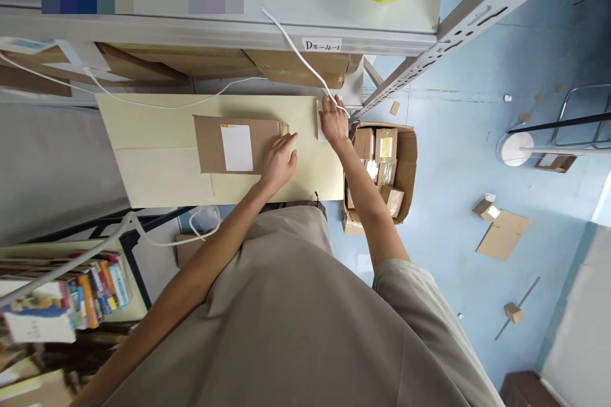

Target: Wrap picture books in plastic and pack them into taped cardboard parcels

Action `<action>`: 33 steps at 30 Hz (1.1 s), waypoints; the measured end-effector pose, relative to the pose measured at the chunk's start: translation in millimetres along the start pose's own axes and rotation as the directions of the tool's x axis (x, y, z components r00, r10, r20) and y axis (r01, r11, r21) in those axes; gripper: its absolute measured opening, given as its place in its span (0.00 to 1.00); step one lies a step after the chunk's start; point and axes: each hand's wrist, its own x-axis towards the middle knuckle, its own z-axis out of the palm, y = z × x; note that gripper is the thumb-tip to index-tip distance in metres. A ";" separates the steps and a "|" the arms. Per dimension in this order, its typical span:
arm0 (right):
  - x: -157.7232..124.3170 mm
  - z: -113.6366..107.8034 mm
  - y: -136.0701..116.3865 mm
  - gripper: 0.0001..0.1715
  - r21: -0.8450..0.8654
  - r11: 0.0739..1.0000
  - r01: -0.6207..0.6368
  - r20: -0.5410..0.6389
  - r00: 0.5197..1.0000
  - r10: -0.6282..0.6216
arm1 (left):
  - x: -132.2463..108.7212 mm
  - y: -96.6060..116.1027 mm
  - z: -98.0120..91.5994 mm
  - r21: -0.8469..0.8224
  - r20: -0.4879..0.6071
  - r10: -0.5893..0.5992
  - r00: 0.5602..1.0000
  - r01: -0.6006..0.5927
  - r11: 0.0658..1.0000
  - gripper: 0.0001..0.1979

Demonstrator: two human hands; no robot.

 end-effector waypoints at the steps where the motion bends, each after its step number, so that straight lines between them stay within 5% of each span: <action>1: -0.4 -2.5 -0.1 0.38 0.000 1.000 0.008 -0.007 1.000 -0.008 | 0.2 -0.4 0.5 -0.007 0.000 -0.003 1.000 0.003 1.000 0.31; 4: -3.7 -10.0 0.5 0.38 -0.011 0.998 0.065 0.017 0.998 -0.065 | 0.3 -0.7 1.4 -0.024 0.001 -0.008 1.000 0.008 1.000 0.31; 11: -27.2 -20.7 13.1 0.66 -0.066 0.977 0.204 0.219 0.958 -0.185 | -2.2 3.5 -0.4 -0.023 0.024 -0.017 1.000 0.018 1.000 0.31; 15: -36.7 -25.7 20.7 0.71 -0.046 0.967 0.252 0.249 0.940 -0.233 | -1.9 3.8 0.3 -0.015 0.015 -0.014 1.000 0.014 1.000 0.31; 19: -38.1 -35.0 23.5 0.57 -0.020 0.964 0.264 0.275 0.929 -0.248 | -1.9 3.1 0.9 -0.018 0.004 -0.009 1.000 0.009 1.000 0.31; 22: -37.2 -44.8 23.7 0.29 0.001 0.965 0.263 0.306 0.918 -0.251 | -2.2 2.8 0.1 -0.011 0.005 -0.003 1.000 0.003 1.000 0.30; 24: -35.2 -50.8 24.4 0.21 0.039 0.972 0.232 0.264 0.936 -0.234 | -0.7 2.7 0.3 -0.004 0.005 0.001 1.000 -0.001 1.000 0.30; 29: -23.1 -61.8 30.7 0.34 0.065 0.987 0.145 -0.074 0.987 -0.140 | 20.8 6.3 10.5 -0.020 0.027 0.038 0.999 -0.038 0.999 0.31; 33: -16.2 -72.2 32.0 0.40 0.040 0.997 0.073 -0.195 0.979 -0.064 | 60.5 12.2 27.7 0.009 0.131 0.105 0.986 -0.107 0.994 0.35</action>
